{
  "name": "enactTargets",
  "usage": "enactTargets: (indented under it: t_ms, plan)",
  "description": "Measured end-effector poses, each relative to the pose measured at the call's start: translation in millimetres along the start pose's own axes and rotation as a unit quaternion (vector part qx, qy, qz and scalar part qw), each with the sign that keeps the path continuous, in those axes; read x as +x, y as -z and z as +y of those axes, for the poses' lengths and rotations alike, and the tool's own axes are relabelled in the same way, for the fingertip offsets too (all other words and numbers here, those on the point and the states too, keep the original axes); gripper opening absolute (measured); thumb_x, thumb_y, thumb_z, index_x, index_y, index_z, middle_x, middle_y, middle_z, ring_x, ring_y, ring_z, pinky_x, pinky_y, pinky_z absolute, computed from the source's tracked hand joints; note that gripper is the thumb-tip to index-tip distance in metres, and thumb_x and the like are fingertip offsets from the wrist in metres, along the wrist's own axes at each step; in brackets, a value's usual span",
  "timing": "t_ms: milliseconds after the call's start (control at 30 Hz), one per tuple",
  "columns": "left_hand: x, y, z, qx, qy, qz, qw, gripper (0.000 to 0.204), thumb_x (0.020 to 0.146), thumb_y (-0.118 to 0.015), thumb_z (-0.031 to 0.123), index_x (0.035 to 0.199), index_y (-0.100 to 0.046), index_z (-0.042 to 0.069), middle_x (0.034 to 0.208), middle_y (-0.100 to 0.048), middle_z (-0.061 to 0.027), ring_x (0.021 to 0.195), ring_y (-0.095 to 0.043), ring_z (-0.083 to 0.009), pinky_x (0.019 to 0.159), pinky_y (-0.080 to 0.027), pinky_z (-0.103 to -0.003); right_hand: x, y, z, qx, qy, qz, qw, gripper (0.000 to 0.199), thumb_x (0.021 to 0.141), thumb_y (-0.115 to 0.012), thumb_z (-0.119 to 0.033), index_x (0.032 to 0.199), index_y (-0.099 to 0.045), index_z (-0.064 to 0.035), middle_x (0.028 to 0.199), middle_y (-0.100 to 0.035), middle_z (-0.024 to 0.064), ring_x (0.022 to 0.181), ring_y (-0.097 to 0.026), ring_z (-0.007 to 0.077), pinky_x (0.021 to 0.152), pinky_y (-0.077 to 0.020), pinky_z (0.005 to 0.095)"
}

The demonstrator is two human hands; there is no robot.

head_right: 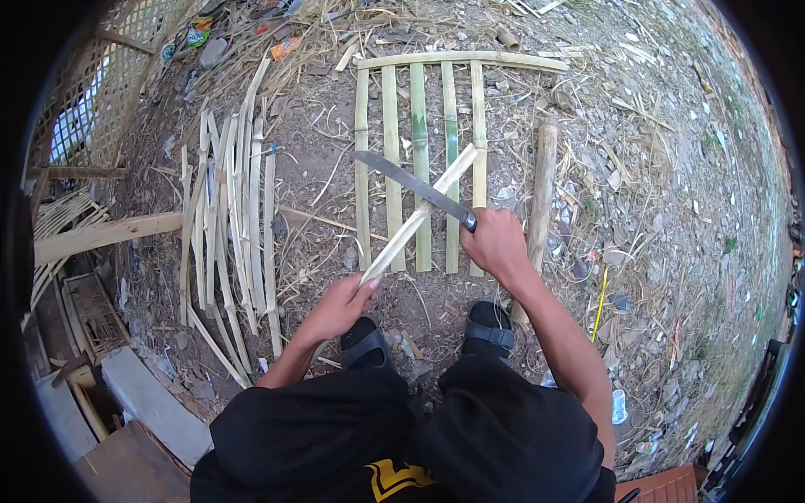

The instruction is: The person hammers bamboo slats into a frame using a wooden log as a mallet. The person trims a bamboo slat using a machete.

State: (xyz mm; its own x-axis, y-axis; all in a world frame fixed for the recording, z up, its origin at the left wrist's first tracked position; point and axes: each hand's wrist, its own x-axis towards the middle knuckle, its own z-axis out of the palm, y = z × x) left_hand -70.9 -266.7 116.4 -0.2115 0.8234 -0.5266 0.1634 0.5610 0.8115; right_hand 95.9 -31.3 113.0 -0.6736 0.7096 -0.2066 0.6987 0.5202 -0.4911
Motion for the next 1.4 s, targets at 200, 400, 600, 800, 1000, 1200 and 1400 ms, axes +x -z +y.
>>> enactTargets:
  t_ms: [200,400,600,800,1000,1200,1400]
  plan:
    - [-1,-6,14,-0.15,0.081,-0.057,0.984,0.032,0.106,-0.045,0.029,0.083,-0.048,0.007,0.063,-0.041,0.0053,0.051,-0.037,-0.0047,0.044,-0.031,-0.023,14,-11,29,-0.065,0.02,0.004,0.998,0.021,0.075,-0.06,-0.019,0.07,-0.065,0.0005,0.064,-0.062,0.0262,0.064,-0.064,0.0451,0.068,-0.0544,0.0525]
    - [-24,9,7,-0.221,0.155,-0.085,0.959,0.03,0.106,-0.045,0.03,0.086,-0.046,0.008,0.06,-0.036,0.0065,0.044,-0.03,-0.0037,0.04,-0.024,-0.022,43,1,66,-0.094,-0.089,0.063,0.99,0.025,0.078,-0.061,-0.021,0.075,-0.067,0.0027,0.065,-0.064,0.0258,0.068,-0.066,0.0444,0.069,-0.055,0.0516]
    - [-42,36,4,-0.252,0.184,-0.079,0.947,0.031,0.106,-0.044,0.031,0.085,-0.047,0.009,0.059,-0.034,0.0077,0.045,-0.029,-0.0026,0.041,-0.024,-0.022,23,69,96,-0.005,-0.169,0.151,0.974,0.027,0.083,-0.058,-0.02,0.074,-0.066,0.0039,0.064,-0.061,0.0263,0.065,-0.064,0.0447,0.067,-0.0524,0.0511]
    - [-24,28,15,-0.294,0.164,-0.128,0.933,0.032,0.107,-0.042,0.034,0.087,-0.045,0.009,0.058,-0.032,0.0061,0.042,-0.025,-0.0036,0.038,-0.02,-0.022,2,-8,-3,0.068,0.017,0.007,0.998,0.022,0.08,-0.06,-0.019,0.072,-0.065,0.0013,0.064,-0.061,0.0266,0.064,-0.062,0.0459,0.067,-0.0523,0.0521]
    - [-22,21,16,-0.308,0.154,-0.165,0.924,0.032,0.107,-0.042,0.034,0.088,-0.044,0.009,0.058,-0.03,0.0061,0.042,-0.025,-0.0034,0.038,-0.019,-0.022,10,-15,20,-0.016,0.051,0.007,0.999,0.021,0.077,-0.062,-0.02,0.073,-0.067,0.0001,0.065,-0.063,0.0258,0.064,-0.065,0.0441,0.066,-0.0544,0.0523]
    - [-47,33,8,-0.286,0.189,-0.171,0.924,0.033,0.107,-0.042,0.034,0.086,-0.044,0.009,0.058,-0.031,0.0066,0.042,-0.025,-0.0034,0.038,-0.02,-0.022,36,26,105,-0.058,-0.171,0.139,0.974,0.027,0.081,-0.06,-0.022,0.077,-0.068,0.0039,0.068,-0.065,0.0262,0.063,-0.065,0.0426,0.065,-0.0541,0.0504]
    - [-38,36,6,-0.284,0.186,-0.086,0.937,0.033,0.107,-0.043,0.033,0.085,-0.044,0.009,0.058,-0.031,0.0074,0.044,-0.026,-0.003,0.039,-0.021,-0.022,12,42,39,0.038,-0.092,0.123,0.987,0.027,0.082,-0.059,-0.02,0.074,-0.066,0.004,0.063,-0.06,0.0267,0.062,-0.063,0.0442,0.065,-0.0507,0.0518]
